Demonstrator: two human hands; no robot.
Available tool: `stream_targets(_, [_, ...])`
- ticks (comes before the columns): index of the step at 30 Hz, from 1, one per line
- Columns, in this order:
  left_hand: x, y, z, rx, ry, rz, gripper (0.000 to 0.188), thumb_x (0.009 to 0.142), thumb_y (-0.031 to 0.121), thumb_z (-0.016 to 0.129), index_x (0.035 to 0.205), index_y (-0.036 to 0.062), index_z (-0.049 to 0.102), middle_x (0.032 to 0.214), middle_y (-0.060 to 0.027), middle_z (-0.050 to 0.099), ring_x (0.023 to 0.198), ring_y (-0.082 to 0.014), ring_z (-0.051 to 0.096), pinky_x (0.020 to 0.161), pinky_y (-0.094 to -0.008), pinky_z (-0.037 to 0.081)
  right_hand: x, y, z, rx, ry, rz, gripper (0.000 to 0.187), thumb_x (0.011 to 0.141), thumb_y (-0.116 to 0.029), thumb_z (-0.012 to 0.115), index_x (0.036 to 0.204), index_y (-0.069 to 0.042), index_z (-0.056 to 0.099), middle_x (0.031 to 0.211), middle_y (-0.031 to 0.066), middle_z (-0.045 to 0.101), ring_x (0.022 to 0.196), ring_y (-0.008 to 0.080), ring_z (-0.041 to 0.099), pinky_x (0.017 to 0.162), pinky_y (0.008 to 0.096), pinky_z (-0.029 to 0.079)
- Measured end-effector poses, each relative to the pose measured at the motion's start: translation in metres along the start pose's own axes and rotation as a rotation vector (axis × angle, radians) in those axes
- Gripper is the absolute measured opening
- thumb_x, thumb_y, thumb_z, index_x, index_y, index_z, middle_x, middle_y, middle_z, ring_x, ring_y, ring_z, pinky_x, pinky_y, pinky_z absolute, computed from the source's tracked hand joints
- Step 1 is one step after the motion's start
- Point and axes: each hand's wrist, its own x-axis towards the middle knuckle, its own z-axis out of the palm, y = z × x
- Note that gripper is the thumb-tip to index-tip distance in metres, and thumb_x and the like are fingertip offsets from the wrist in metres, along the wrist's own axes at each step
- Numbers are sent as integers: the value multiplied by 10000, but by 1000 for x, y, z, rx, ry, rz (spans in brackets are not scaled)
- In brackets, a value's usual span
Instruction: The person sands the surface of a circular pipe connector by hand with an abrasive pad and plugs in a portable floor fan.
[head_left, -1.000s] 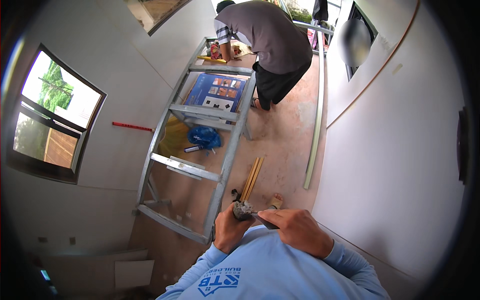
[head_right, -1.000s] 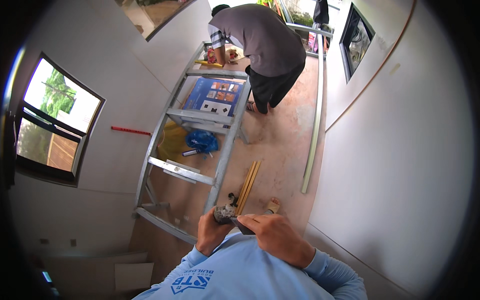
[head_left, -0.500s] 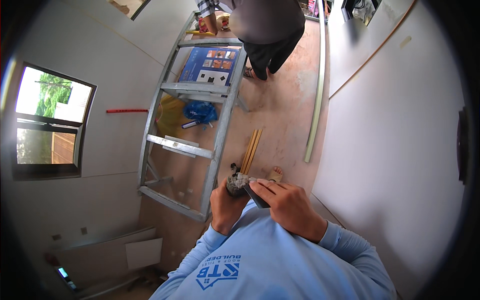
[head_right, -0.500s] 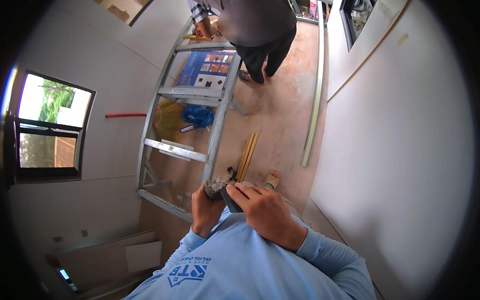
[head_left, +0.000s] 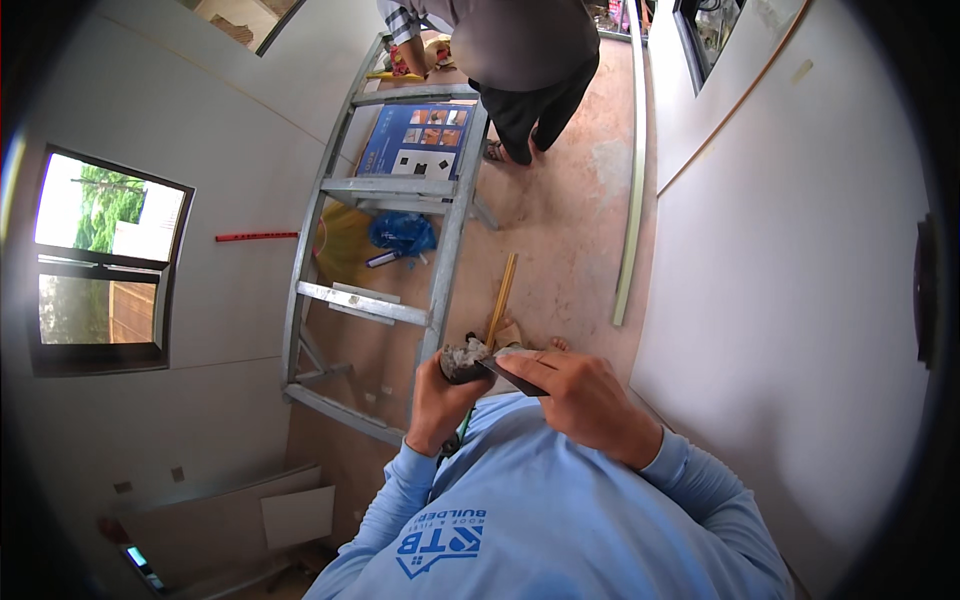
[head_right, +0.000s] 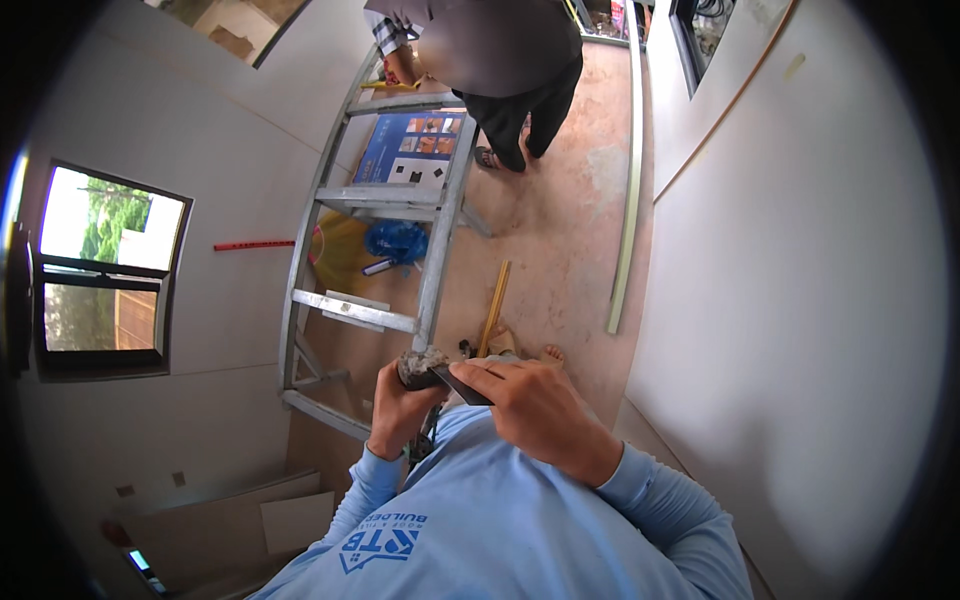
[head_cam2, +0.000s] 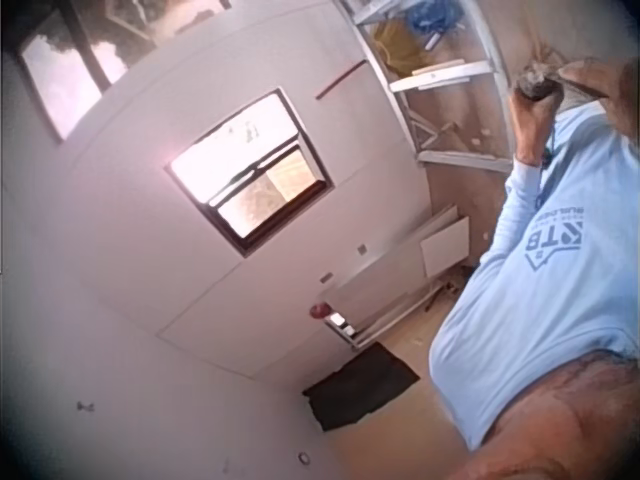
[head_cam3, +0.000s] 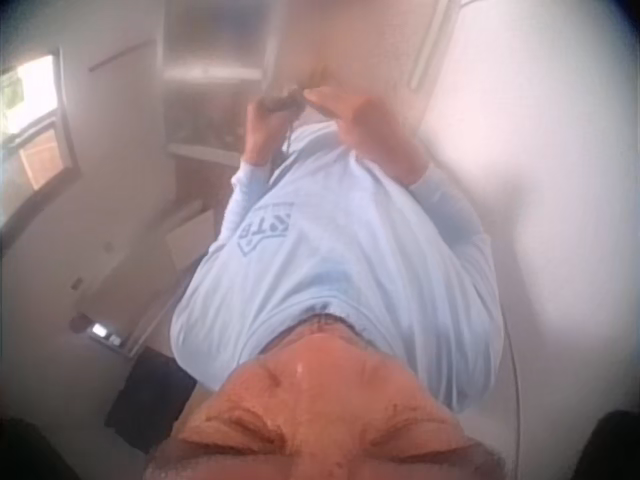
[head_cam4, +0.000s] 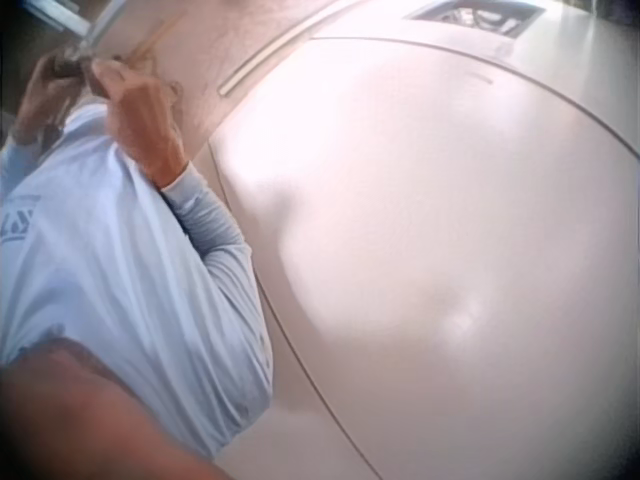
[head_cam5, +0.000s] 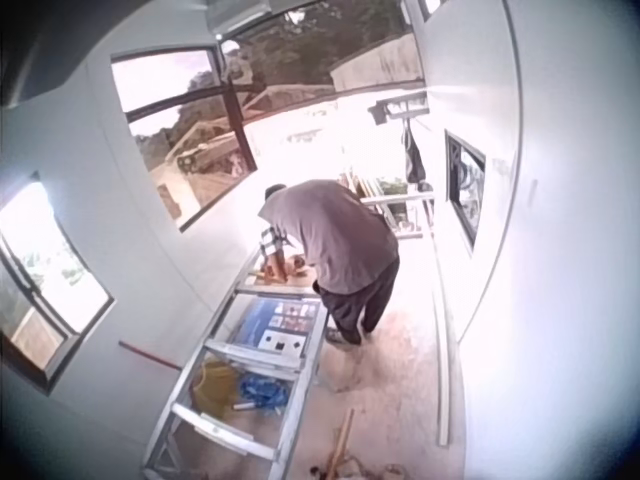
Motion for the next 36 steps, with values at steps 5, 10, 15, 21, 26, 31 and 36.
stream_targets(5, [9, 13, -16, -88, -27, -80, 236, 860, 69, 885, 1032, -41, 767, 901, -30, 780, 815, -85, 693, 737, -283, 572, 6, -7, -14, -86, -21, -64, 453, 912, 16, 661, 1351, -32, 763, 1288, 146, 808, 1138, 313, 791, 953, 435, 610])
stream_targets(10, [15, 10, -23, -106, -93, -32, 222, 866, 67, 879, 1032, -25, 764, 911, -22, 778, 828, -71, 682, 744, -270, 564, 19, -8, -10, -145, -40, -92, 384, 960, -60, 671, 1335, -23, 743, 1249, 141, 808, 1114, 302, 793, 928, 425, 613])
stream_targets(15, [18, 19, -21, -47, -108, 1, 242, 855, 66, 883, 1040, -29, 760, 922, -27, 783, 845, -74, 683, 771, -286, 577, 30, -12, -7, -342, -89, -108, 371, 975, -87, 675, 1341, -34, 706, 1202, 132, 795, 1060, 278, 800, 893, 407, 622])
stream_targets(21, [25, 5, -19, -13, -70, 26, 269, 845, 70, 892, 1053, -39, 760, 937, -46, 795, 868, -77, 695, 801, -298, 592, 38, -7, 7, -353, -90, -43, 376, 981, -89, 673, 1355, -51, 682, 1199, 117, 790, 1038, 272, 802, 873, 399, 626])
stream_targets(26, [36, 7, -31, -57, -126, 24, 286, 877, 78, 877, 1102, -37, 745, 937, -57, 793, 854, -100, 712, 795, -303, 592, 44, 3, 17, -171, 4, -5, 484, 887, 27, 687, 1357, -57, 763, 1239, 142, 813, 1058, 339, 799, 928, 437, 639])
stream_targets(31, [35, 17, -37, -351, -236, -34, 338, 1047, 257, 741, 1182, -49, 694, 914, -106, 781, 797, -167, 735, 758, -317, 601, 60, 6, -7, -22, -97, 22, 469, 907, 20, 664, 1358, -54, 770, 1225, 154, 817, 1026, 358, 794, 885, 459, 633])
stream_targets(36, [32, 15, -42, -339, -151, -72, 445, 1117, 388, 626, 1054, -44, 709, 870, -128, 776, 771, -178, 742, 755, -318, 610, 64, 6, -10, 38, -148, -13, 458, 931, 1, 643, 1371, -41, 759, 1219, 164, 815, 1011, 373, 788, 886, 475, 632])
